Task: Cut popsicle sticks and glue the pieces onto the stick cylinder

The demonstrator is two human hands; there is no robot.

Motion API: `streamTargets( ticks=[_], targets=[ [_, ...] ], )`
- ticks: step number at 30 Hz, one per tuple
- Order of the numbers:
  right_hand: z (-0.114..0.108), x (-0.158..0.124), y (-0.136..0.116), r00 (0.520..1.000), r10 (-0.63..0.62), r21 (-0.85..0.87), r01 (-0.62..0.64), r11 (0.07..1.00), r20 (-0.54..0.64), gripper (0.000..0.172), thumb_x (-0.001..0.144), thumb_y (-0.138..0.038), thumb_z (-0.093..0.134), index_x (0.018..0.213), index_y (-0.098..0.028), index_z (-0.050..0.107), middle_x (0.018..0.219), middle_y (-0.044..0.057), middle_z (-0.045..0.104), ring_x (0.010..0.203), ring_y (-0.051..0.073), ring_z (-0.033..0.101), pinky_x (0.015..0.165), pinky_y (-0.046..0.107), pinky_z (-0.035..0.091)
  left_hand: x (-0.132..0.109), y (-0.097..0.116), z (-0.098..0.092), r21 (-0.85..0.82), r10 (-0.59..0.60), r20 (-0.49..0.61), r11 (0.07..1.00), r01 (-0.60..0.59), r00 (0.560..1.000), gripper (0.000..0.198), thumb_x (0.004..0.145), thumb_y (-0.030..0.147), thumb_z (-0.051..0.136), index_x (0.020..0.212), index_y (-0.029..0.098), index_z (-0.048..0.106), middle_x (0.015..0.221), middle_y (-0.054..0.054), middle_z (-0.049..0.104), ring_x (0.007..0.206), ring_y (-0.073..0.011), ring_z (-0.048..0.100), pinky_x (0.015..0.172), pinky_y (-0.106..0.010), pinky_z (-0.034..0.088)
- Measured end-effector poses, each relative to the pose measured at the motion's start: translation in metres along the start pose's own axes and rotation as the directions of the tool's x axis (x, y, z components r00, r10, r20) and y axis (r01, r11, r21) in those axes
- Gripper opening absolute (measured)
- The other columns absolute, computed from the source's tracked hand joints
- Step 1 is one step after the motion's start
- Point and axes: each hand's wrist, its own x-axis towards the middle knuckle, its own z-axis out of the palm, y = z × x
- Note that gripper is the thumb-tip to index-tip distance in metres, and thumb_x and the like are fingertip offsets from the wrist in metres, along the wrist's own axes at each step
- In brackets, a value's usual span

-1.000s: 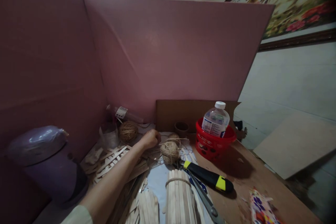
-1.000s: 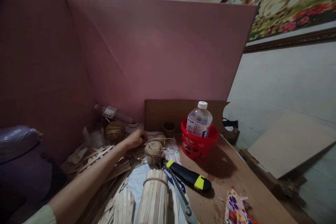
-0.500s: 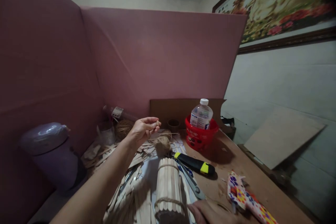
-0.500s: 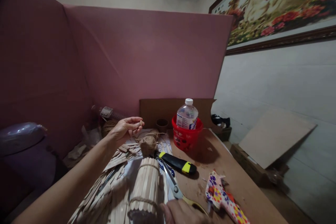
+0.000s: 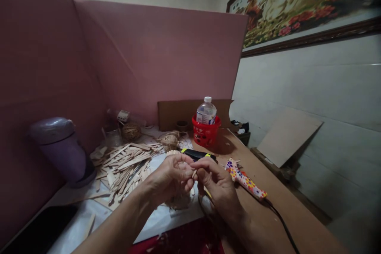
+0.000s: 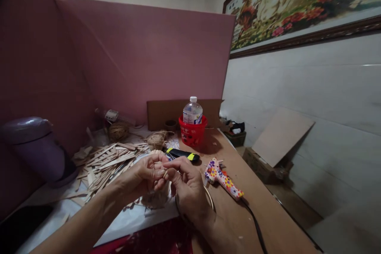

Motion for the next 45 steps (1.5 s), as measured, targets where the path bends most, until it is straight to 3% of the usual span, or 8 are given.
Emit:
streamTargets(
  ticks=[6,12,22,30,38,41,43,45],
  targets=[
    [-0.002,0.002,0.006,0.971,0.208,0.230,-0.231,0.945,0.120,0.026,0.081,-0.039,0.064,0.072,-0.016,0.056,0.058,-0.002,0.057,0.042,0.007,0.048,0.037,0.017,0.033,-0.014,-0.013,-0.001,0.046,0.006,-0.024,0.999,-0.005,1.000,0.016,0.072,0.016,0.066,0.085,0.015,0.056,0.069,-0.006,0.066,0.050,-0.0112,0.059,0.046,-0.019,0.042],
    [-0.001,0.003,0.006,0.936,0.339,0.189,-0.352,0.917,0.095,0.032,0.075,-0.042,0.069,0.065,-0.015,0.054,0.046,-0.006,0.050,0.035,0.003,0.036,0.033,0.015,0.027,-0.021,-0.020,0.003,0.111,0.049,-0.092,0.993,-0.038,0.995,0.021,0.077,0.031,0.064,0.074,0.011,0.060,0.067,-0.007,0.064,0.047,-0.0098,0.057,0.043,-0.020,0.043],
    [0.001,0.000,0.012,0.901,0.409,0.275,-0.434,0.858,0.144,0.034,0.084,-0.046,0.055,0.074,-0.014,0.059,0.053,-0.004,0.054,0.035,0.004,0.041,0.029,0.012,0.032,-0.024,-0.028,0.000,0.139,0.033,-0.169,0.990,-0.009,0.985,0.023,0.075,0.031,0.065,0.066,0.011,0.058,0.059,-0.005,0.063,0.039,-0.0090,0.053,0.035,-0.019,0.042],
    [0.003,0.000,0.005,0.884,0.438,0.193,-0.464,0.865,0.163,0.029,0.077,-0.039,0.066,0.067,-0.016,0.052,0.046,-0.005,0.052,0.033,0.003,0.039,0.031,0.012,0.032,-0.025,-0.029,0.001,0.181,0.068,-0.192,0.983,-0.033,0.979,0.025,0.075,0.033,0.065,0.064,0.011,0.059,0.057,-0.005,0.062,0.040,-0.0090,0.053,0.036,-0.019,0.043],
    [0.002,0.000,0.009,0.905,0.404,0.274,-0.426,0.862,0.135,0.031,0.079,-0.043,0.063,0.072,-0.015,0.054,0.055,-0.005,0.053,0.036,0.003,0.041,0.031,0.012,0.035,-0.023,-0.030,0.005,0.321,0.149,-0.259,0.945,-0.061,0.954,0.026,0.067,0.035,0.071,0.068,0.013,0.058,0.054,-0.003,0.063,0.038,-0.0114,0.053,0.038,-0.024,0.045],
    [0.003,-0.002,0.007,0.910,0.403,0.243,-0.414,0.877,0.097,0.036,0.081,-0.049,0.058,0.071,-0.015,0.054,0.055,-0.005,0.052,0.036,0.003,0.041,0.030,0.012,0.034,-0.026,-0.034,0.003,0.673,0.448,-0.226,0.714,-0.194,0.865,0.017,0.077,0.031,0.061,0.072,0.015,0.059,0.057,-0.003,0.063,0.046,-0.0125,0.056,0.045,-0.024,0.045],
    [0.004,-0.003,0.003,0.916,0.389,0.193,-0.402,0.895,0.103,0.037,0.080,-0.049,0.061,0.069,-0.015,0.052,0.052,-0.006,0.049,0.035,0.003,0.039,0.030,0.012,0.033,-0.028,-0.037,0.001,0.886,0.667,-0.038,0.367,-0.283,0.744,0.010,0.082,0.022,0.056,0.075,0.016,0.061,0.064,-0.004,0.065,0.056,-0.0134,0.059,0.053,-0.025,0.047],
    [0.005,-0.004,-0.001,0.925,0.363,0.160,-0.378,0.912,0.117,0.035,0.078,-0.046,0.064,0.067,-0.016,0.051,0.051,-0.006,0.047,0.036,0.003,0.039,0.031,0.012,0.034,-0.029,-0.039,0.000,0.941,0.754,0.180,0.055,-0.334,0.632,0.011,0.084,0.013,0.052,0.077,0.016,0.060,0.071,-0.005,0.066,0.061,-0.0133,0.060,0.057,-0.025,0.047]
  ],
)
